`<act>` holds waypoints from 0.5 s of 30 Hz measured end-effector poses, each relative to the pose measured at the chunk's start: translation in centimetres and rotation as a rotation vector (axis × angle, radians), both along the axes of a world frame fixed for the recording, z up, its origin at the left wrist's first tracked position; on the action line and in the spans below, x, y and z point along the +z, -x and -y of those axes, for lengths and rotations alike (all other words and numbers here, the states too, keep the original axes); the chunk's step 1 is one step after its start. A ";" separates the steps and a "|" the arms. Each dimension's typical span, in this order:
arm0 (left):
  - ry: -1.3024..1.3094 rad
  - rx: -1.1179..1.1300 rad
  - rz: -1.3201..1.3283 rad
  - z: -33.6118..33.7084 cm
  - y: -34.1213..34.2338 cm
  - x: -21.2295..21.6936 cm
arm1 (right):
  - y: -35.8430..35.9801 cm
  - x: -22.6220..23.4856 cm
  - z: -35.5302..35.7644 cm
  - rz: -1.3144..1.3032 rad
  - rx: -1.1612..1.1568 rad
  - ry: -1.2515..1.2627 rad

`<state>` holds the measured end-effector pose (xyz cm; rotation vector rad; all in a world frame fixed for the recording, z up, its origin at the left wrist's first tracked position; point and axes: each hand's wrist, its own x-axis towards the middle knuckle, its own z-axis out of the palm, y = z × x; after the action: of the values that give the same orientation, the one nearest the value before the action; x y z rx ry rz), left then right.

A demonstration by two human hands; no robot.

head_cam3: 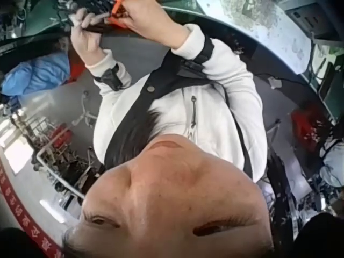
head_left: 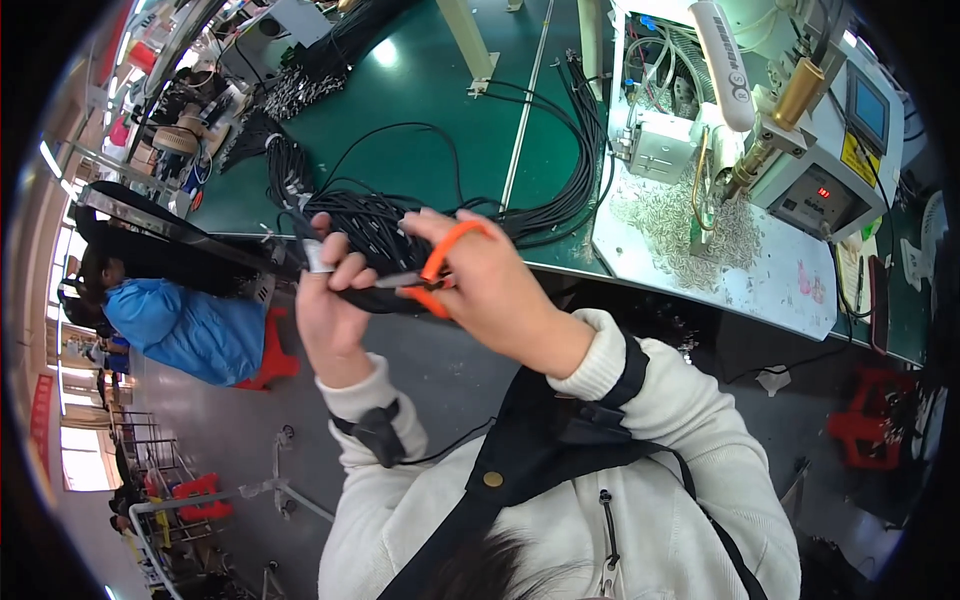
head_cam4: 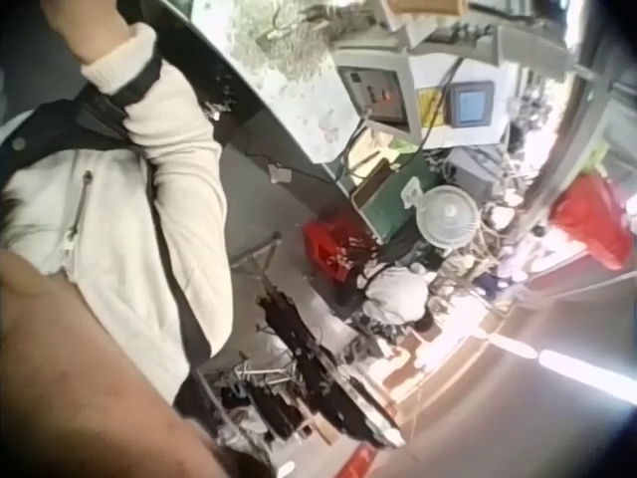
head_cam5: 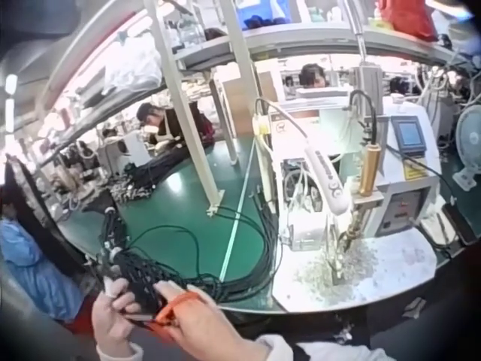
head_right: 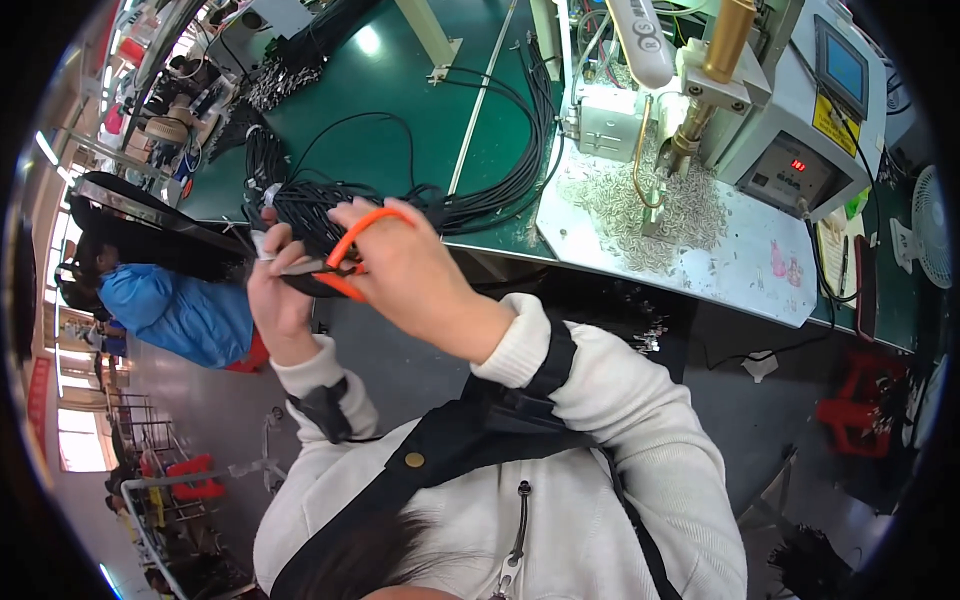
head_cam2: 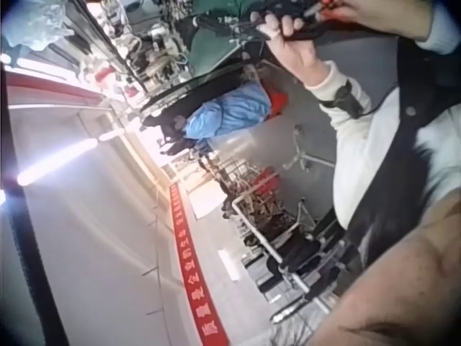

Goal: The person picks up a bundle of cables and uses shears to trim the ends of the individual wires one at a time near a machine. After trimming the tips of the wires, they set the bundle back down on the work surface.

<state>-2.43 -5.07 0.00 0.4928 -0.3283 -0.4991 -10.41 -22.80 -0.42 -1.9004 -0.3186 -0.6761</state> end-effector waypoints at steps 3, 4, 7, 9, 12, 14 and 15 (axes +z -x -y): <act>-0.222 0.138 0.102 3.6 3.2 0.8 | 1.0 0.6 -0.5 -0.421 0.298 -0.059; -0.335 0.202 0.157 4.2 3.7 1.3 | 1.2 -0.1 0.0 -0.411 0.323 -0.023; -0.442 0.202 0.292 5.2 4.5 2.9 | 2.1 -2.1 1.2 -0.382 0.369 0.057; -0.490 0.201 0.363 6.2 5.1 4.1 | 2.9 -3.0 1.6 -0.165 0.354 -0.159; -0.529 0.265 0.613 8.5 6.8 6.5 | 4.1 -3.4 2.1 0.047 0.310 -0.369; -0.551 0.325 0.760 9.9 7.6 7.9 | 5.0 -3.4 2.4 0.240 0.245 -0.589; -0.584 0.386 0.901 10.3 7.9 8.6 | 5.8 -3.1 2.8 0.234 0.189 -0.571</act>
<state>-10.36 -15.36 8.57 1.3230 -0.9359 0.0508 -16.16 -25.61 -3.49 -1.2359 -0.3984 -0.7662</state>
